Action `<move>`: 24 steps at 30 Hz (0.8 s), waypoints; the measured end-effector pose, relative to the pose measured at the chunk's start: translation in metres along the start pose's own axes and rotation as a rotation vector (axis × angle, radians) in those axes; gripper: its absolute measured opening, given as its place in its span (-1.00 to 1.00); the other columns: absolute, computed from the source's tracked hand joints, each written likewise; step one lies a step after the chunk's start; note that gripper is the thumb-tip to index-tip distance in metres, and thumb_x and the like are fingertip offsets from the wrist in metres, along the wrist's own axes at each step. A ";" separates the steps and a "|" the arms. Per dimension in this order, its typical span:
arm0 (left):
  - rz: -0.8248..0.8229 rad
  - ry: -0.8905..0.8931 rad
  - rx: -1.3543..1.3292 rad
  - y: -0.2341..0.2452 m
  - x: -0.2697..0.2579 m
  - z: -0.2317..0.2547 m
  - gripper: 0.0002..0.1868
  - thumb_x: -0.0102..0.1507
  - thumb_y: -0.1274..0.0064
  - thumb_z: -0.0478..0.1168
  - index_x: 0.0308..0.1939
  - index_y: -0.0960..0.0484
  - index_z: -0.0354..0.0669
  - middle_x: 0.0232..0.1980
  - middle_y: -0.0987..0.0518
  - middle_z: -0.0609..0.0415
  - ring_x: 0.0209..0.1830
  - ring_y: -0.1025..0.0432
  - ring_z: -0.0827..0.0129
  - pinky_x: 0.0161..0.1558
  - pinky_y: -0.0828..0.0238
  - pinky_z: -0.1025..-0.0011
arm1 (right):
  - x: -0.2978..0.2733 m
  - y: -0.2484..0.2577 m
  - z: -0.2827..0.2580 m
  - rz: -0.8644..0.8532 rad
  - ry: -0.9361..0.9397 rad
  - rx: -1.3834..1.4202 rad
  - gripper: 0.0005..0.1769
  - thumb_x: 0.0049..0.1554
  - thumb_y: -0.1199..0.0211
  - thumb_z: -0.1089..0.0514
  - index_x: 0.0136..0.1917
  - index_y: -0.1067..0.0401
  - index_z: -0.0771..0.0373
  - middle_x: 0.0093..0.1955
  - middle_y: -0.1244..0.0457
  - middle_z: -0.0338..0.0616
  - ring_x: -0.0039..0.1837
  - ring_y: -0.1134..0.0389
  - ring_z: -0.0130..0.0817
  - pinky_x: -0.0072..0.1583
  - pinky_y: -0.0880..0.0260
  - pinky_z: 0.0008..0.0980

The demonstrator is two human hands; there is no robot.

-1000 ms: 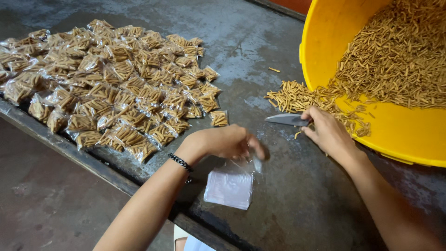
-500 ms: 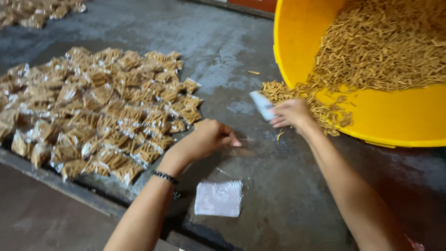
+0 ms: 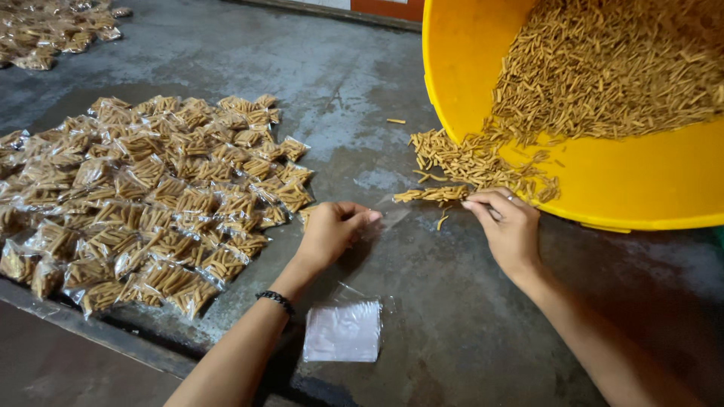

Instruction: The person scoops stick-shaped snacks from a yellow basin using a metal scoop and places them into small clear plastic bags. The filled bags are then set aside on the table next to a growing pile of completed packages.

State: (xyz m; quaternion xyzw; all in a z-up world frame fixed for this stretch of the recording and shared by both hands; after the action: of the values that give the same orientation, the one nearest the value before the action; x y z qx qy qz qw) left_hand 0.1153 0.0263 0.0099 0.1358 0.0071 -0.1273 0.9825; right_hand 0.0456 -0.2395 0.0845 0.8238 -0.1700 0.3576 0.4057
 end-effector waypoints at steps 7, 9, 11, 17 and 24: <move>-0.001 -0.023 -0.070 -0.005 0.001 -0.001 -0.73 0.14 -0.19 -0.09 -0.22 -0.71 -0.20 -0.75 -0.46 0.03 -0.76 -0.44 0.41 -0.62 -0.39 0.56 | -0.001 -0.004 -0.008 0.004 0.013 0.091 -0.92 0.05 -0.35 0.22 -0.15 -0.55 0.06 -0.16 -0.38 -0.32 -0.08 -0.42 -0.31 -0.02 -0.39 -0.36; -0.001 -0.019 -0.183 -0.005 -0.002 0.005 -0.72 0.15 -0.18 -0.20 -0.16 -0.67 -0.36 -0.71 -0.46 -0.05 -0.73 -0.43 0.40 -0.58 -0.49 0.51 | -0.001 -0.004 -0.011 0.016 0.065 0.164 -0.93 0.07 -0.30 0.28 -0.17 -0.53 0.13 -0.18 -0.37 -0.22 -0.09 -0.42 -0.21 -0.04 -0.38 -0.33; -0.019 -0.014 -0.193 -0.010 -0.002 0.001 -0.71 0.15 -0.18 -0.20 -0.16 -0.66 -0.37 -0.68 -0.48 -0.07 -0.72 -0.44 0.39 -0.57 -0.51 0.49 | 0.001 0.002 -0.022 0.007 0.079 0.168 -0.93 0.07 -0.30 0.30 -0.18 -0.53 0.14 -0.18 -0.37 -0.21 -0.09 -0.42 -0.20 -0.04 -0.39 -0.32; -0.155 0.002 -0.202 -0.031 -0.014 0.010 -0.65 0.15 -0.19 -0.20 -0.08 -0.63 -0.41 -0.55 -0.58 -0.17 -0.66 -0.47 0.38 -0.52 -0.56 0.43 | -0.001 0.006 -0.052 -0.030 0.208 0.179 -0.90 0.07 -0.26 0.34 -0.16 -0.52 0.18 -0.14 -0.37 -0.17 -0.07 -0.43 -0.19 -0.01 -0.41 -0.31; -0.334 0.102 -0.329 -0.054 -0.036 0.025 -0.57 0.15 -0.16 -0.29 0.05 -0.53 -0.48 -0.35 -0.59 -0.15 -0.53 -0.54 0.32 -0.41 -0.63 0.44 | -0.007 0.013 -0.075 0.028 0.458 0.105 -0.90 0.07 -0.24 0.35 -0.11 -0.49 0.27 -0.02 -0.35 -0.06 0.01 -0.42 -0.15 0.03 -0.44 -0.26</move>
State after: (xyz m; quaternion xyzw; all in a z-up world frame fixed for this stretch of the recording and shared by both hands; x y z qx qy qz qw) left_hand 0.0669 -0.0215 0.0214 -0.0230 0.0998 -0.2780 0.9551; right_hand -0.0008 -0.1879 0.1173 0.7387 -0.0660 0.5491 0.3852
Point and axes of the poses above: each hand's wrist, its own x-axis towards the middle knuckle, its own y-axis out of the back of the hand, z = x × y, the point moved 8 cm from there along x, towards the middle knuckle
